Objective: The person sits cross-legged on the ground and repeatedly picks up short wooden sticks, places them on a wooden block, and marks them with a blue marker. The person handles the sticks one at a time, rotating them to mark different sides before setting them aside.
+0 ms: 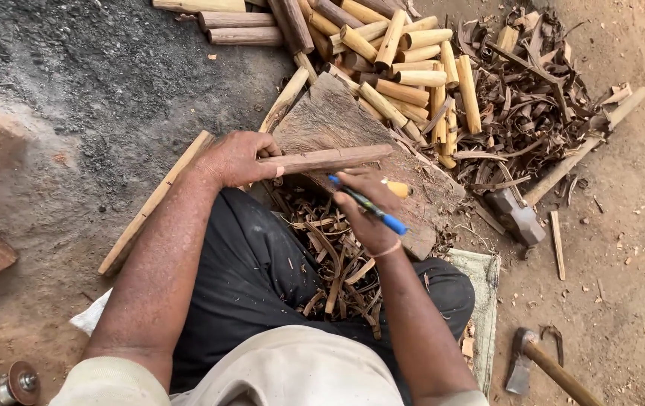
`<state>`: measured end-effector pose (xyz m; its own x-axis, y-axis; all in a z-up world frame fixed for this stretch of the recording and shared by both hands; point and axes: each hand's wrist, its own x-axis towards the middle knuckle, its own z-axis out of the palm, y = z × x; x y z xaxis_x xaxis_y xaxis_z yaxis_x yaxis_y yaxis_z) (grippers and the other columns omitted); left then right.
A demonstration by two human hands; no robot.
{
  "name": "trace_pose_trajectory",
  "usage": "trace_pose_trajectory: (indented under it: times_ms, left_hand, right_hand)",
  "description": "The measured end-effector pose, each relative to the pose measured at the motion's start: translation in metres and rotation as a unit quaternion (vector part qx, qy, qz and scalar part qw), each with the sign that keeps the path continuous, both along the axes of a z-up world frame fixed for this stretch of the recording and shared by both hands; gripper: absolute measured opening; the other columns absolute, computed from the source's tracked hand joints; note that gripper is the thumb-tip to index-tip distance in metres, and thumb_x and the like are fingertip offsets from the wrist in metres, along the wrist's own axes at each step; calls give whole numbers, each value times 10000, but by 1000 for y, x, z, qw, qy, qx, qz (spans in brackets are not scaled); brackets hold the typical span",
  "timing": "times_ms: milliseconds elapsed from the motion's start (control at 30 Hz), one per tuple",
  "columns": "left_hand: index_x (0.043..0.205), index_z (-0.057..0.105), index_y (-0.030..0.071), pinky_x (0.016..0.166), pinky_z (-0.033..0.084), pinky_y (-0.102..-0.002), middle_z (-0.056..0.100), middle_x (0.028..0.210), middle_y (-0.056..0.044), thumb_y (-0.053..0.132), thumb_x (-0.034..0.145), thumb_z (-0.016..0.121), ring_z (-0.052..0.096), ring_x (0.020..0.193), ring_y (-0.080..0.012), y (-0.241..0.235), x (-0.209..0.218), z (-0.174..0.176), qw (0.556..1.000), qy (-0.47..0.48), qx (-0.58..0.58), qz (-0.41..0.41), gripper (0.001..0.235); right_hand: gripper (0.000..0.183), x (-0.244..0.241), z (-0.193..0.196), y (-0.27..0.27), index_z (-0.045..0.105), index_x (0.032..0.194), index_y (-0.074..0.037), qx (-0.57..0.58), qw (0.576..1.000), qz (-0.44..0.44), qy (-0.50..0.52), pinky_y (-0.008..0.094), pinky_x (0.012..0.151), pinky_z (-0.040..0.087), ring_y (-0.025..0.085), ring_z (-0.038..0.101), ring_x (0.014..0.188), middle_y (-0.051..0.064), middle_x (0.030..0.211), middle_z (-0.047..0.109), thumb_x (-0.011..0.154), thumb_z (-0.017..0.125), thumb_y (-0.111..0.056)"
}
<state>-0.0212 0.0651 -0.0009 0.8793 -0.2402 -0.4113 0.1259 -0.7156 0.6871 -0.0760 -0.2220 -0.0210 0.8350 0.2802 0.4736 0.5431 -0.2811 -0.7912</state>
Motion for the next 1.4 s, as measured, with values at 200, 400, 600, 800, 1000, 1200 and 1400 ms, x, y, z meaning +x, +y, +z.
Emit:
trace_pose_trajectory:
  times_ms: [200, 400, 600, 800, 1000, 1200, 1400]
  left_hand:
    - [1145, 725, 146, 854, 583, -386, 766, 1042, -67, 293, 802, 848, 725, 973, -198, -1, 1, -4, 1000, 20, -13, 3, 393]
    - [1120, 731, 136, 832, 595, -397, 777, 1014, -70, 293, 796, 853, 742, 944, -205, -1, 1, 2, 1000, 17, 5, -10, 380]
    - [1119, 731, 148, 861, 584, -400, 766, 1011, -54, 322, 783, 865, 729, 960, -195, -5, 3, 5, 999, 16, 30, -25, 402]
    - [1164, 718, 144, 872, 591, -417, 743, 1064, -80, 315, 808, 847, 720, 997, -220, -6, 5, 1, 998, 32, 41, -22, 416]
    - [1166, 730, 168, 907, 578, -423, 762, 1068, -78, 346, 805, 848, 721, 1023, -220, -1, 3, -4, 1000, 24, 15, -13, 420]
    - [1178, 720, 187, 893, 583, -436, 755, 1085, -84, 349, 831, 824, 722, 1030, -234, -2, 2, -2, 999, 40, 12, -6, 396]
    - [1182, 704, 178, 856, 588, -469, 739, 1104, -100, 318, 799, 839, 731, 1008, -273, -1, 0, 2, 999, 32, 12, -1, 430]
  right_hand:
    - [229, 25, -13, 35, 758, 1069, -67, -76, 993, -92, 11, 312, 865, 604, 196, 773, 930, 108, 1046, 789, 862, 833, -129]
    - [217, 33, -8, 38, 745, 1064, -60, -70, 993, -71, 64, 307, 841, 616, 184, 766, 910, 77, 1019, 785, 876, 818, -142]
    - [188, 38, 1, 37, 751, 1000, -65, -122, 987, -59, 82, 306, 790, 612, 159, 761, 838, 67, 938, 790, 855, 826, -158]
    - [205, 40, 2, 38, 747, 1036, -48, -115, 986, -59, 108, 292, 770, 617, 148, 756, 841, 64, 935, 778, 869, 798, -156]
    - [179, 41, -2, 33, 733, 1020, -29, -76, 992, -8, 99, 312, 829, 622, 173, 754, 916, 86, 1008, 774, 871, 774, -119]
    - [116, 45, -9, 20, 743, 993, -67, -42, 985, 17, 167, 293, 824, 655, 175, 766, 943, 85, 1060, 770, 885, 761, -105]
    - [130, 61, -9, -21, 751, 1015, -68, 30, 988, -53, 143, 303, 829, 616, 162, 712, 901, 65, 968, 725, 894, 763, -115]
